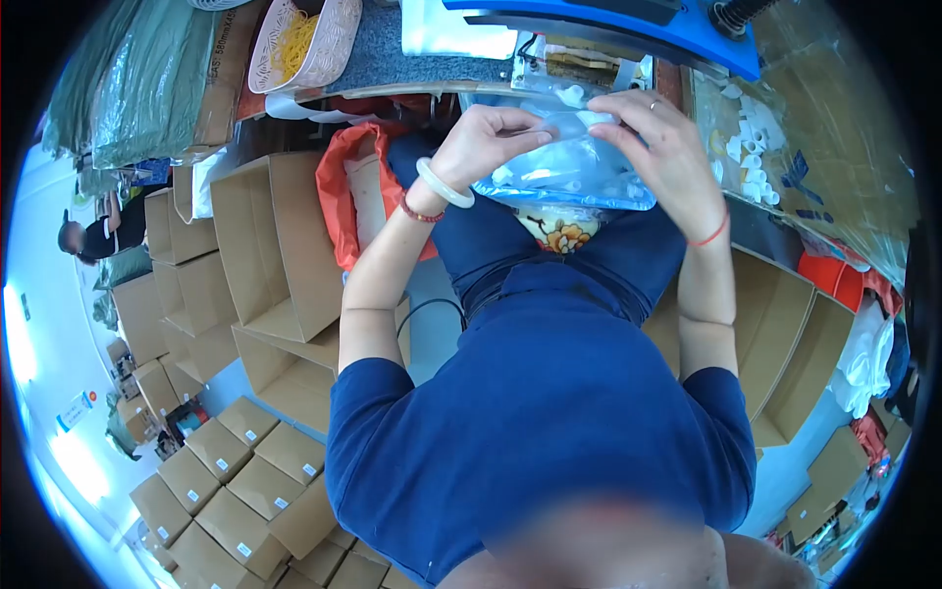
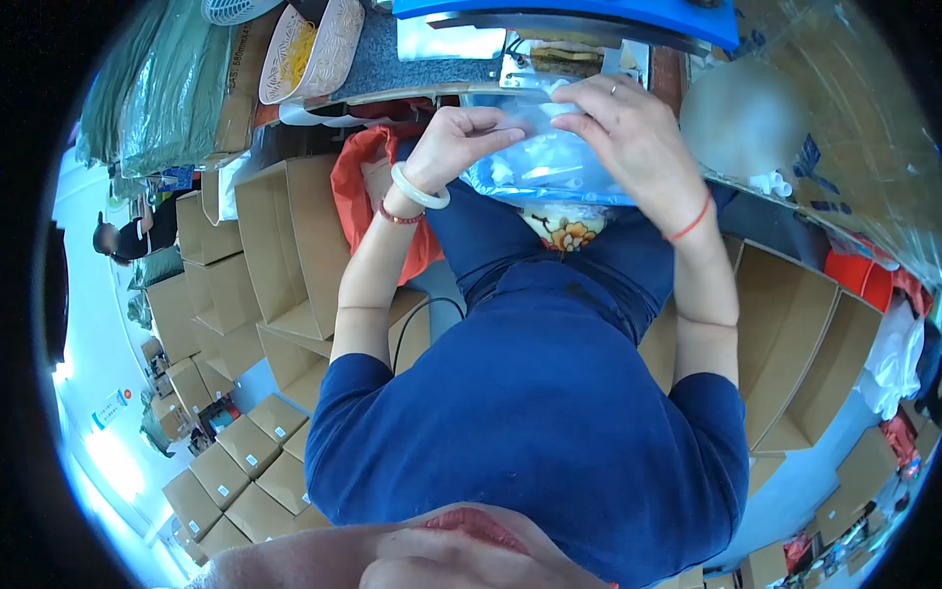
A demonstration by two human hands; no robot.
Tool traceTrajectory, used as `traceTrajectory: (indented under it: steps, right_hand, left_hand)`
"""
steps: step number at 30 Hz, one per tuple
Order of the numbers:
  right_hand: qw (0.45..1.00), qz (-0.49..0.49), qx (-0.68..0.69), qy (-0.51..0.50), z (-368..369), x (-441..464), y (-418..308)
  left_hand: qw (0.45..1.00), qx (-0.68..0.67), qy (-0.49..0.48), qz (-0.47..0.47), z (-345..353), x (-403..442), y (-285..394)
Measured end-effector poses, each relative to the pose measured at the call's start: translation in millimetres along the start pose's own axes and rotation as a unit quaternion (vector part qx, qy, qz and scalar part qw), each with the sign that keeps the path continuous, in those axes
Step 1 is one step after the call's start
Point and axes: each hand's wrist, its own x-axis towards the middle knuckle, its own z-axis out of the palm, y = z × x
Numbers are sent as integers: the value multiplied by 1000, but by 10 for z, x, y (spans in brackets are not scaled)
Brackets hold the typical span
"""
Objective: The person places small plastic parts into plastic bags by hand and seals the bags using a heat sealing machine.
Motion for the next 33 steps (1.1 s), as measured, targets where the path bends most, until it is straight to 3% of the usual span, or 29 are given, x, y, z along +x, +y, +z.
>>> traceTrajectory:
  steps: [2, 5, 7, 8, 9, 11, 13, 16, 19, 20, 21, 22, 23, 24, 25, 27, 29, 33]
  right_hand:
    - [999, 13, -9, -51, -55, -9, 68]
    - [992, 26, 2, -124, 44, -18, 287]
    - [981, 177, 75, -24, 159, -46, 464]
    - [980, 196, 21, 34, 143, -68, 500]
    - [980, 198, 20, 31, 99, -117, 530]
    - [967, 193, -95, 139, -29, -220, 544]
    - [951, 236, -147, 136, -62, -330, 601]
    - [928, 164, -246, 227, -26, -545, 1429]
    - [890, 172, -362, 217, 88, -462, 1809]
    - [890, 170, -363, 217, 75, -440, 1840]
    - [884, 126, -389, 229, 73, -446, 1869]
    - [876, 83, -411, 239, 89, -481, 1885]
    - [877, 85, -409, 235, 85, -501, 1913]
    - [888, 103, -402, 196, 72, -522, 1945]
    - [898, 118, -394, 157, 87, -498, 1972]
    - [916, 149, -313, 204, 120, -461, 1849]
    - [917, 166, -316, 177, 95, -495, 1879]
    - [906, 173, -354, 151, 77, -502, 1898]
  left_hand:
    - [990, -72, -116, -39, -6, 42, -69]
    - [957, -182, -187, -128, 62, 132, -205]
    - [941, -260, -159, -146, 130, 263, -372]
    - [917, -338, -132, -166, 164, 359, -434]
    - [906, -385, -107, -138, 193, 468, -456]
    - [875, -457, -81, -140, 166, 693, -421]
    - [890, -423, -46, -164, 167, 803, -377]
    - [893, -409, -80, -170, 198, 727, -501]
    - [957, -278, -28, -76, 250, 645, -498]
    - [985, -148, -81, -37, 197, 600, -737]
    - [985, -150, -82, -39, 241, 572, -954]
    - [995, 56, -76, 28, 310, 527, -1170]
    - [959, 260, -66, 95, 378, 483, -1443]
    - [934, 341, -92, 50, 512, 536, -1910]
    - [936, 338, -86, 43, 636, 580, -1976]
    - [869, 459, -148, -111, 815, 724, -2058]
    - [820, 535, -154, -136, 955, 1020, -2607]
    - [872, 450, -108, -162, 985, 1517, -3479]
